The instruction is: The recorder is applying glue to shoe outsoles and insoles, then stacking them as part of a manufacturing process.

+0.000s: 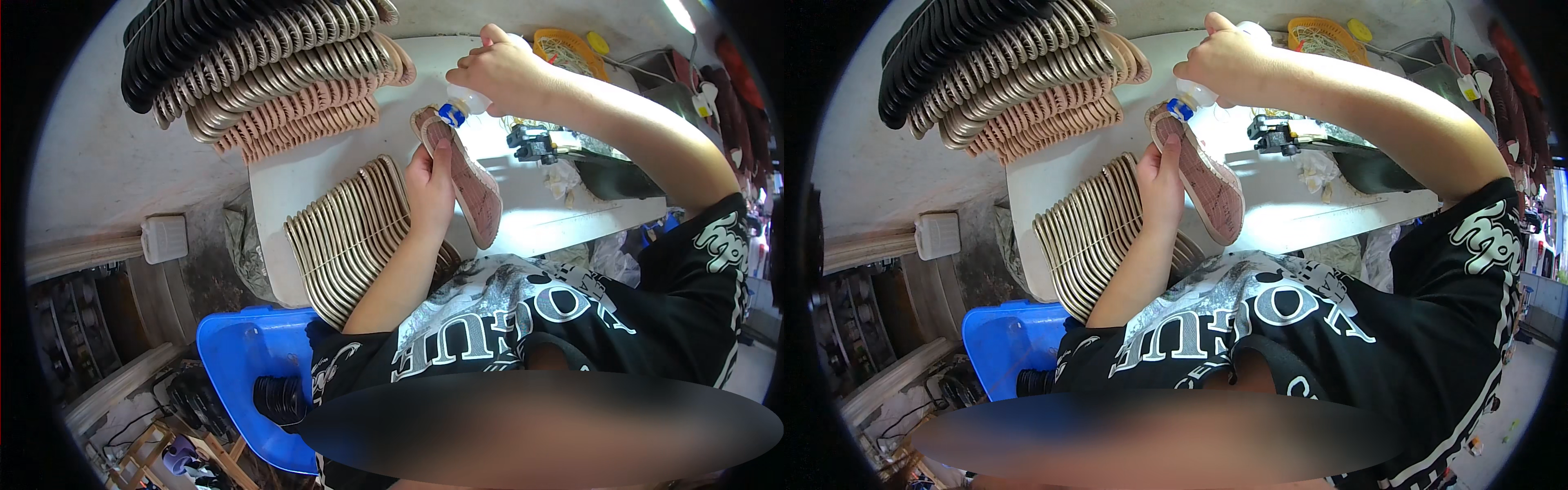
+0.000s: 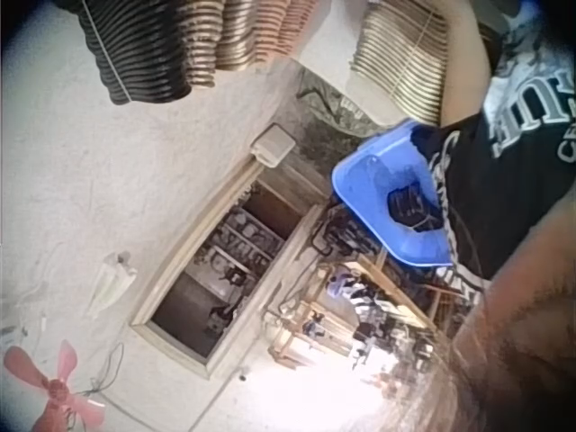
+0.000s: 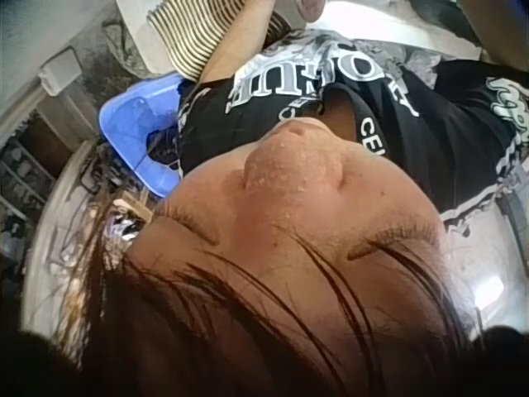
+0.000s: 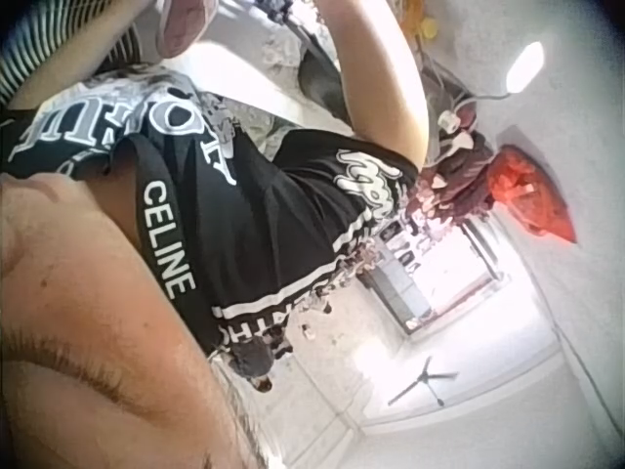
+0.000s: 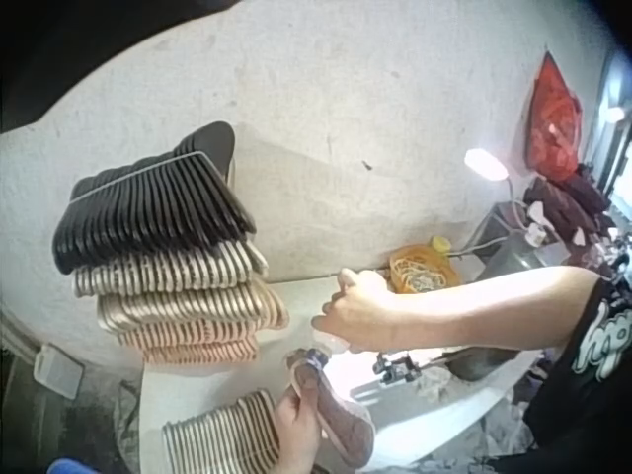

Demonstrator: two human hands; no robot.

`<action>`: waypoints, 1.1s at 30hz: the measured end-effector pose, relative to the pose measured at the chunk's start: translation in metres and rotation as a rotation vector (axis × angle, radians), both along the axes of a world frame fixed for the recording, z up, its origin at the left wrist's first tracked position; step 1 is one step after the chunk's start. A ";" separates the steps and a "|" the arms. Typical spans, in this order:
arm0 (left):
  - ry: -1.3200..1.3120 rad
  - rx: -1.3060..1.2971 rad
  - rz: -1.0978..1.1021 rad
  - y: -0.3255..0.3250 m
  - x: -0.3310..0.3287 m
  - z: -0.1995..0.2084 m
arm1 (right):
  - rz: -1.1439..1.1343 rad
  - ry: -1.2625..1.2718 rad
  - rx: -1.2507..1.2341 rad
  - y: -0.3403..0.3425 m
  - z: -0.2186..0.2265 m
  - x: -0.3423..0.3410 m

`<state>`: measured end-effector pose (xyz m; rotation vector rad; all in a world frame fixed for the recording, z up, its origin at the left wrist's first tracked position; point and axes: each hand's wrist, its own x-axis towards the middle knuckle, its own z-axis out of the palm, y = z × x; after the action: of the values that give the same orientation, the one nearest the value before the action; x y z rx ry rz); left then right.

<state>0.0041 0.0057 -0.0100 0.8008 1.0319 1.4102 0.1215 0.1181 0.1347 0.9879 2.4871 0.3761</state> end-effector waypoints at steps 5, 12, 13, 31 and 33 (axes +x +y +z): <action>-0.033 0.003 -0.001 0.000 0.001 0.002 | 0.012 -0.030 0.015 0.000 0.001 0.000; -0.055 -0.004 -0.001 0.001 0.001 0.001 | 0.014 -0.065 0.032 -0.002 0.003 -0.003; -0.050 -0.012 0.007 0.001 0.001 0.002 | 0.027 -0.058 0.038 -0.002 0.002 -0.003; -0.113 -0.015 -0.027 0.001 0.002 -0.003 | 0.062 -0.052 0.073 -0.005 0.011 -0.004; -0.127 -0.021 -0.033 0.000 0.002 -0.003 | 0.081 -0.027 0.088 -0.007 0.013 -0.004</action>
<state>0.0058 0.0059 -0.0127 0.7006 0.9300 1.4019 0.1170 0.1116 0.1478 0.9117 2.5099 0.5245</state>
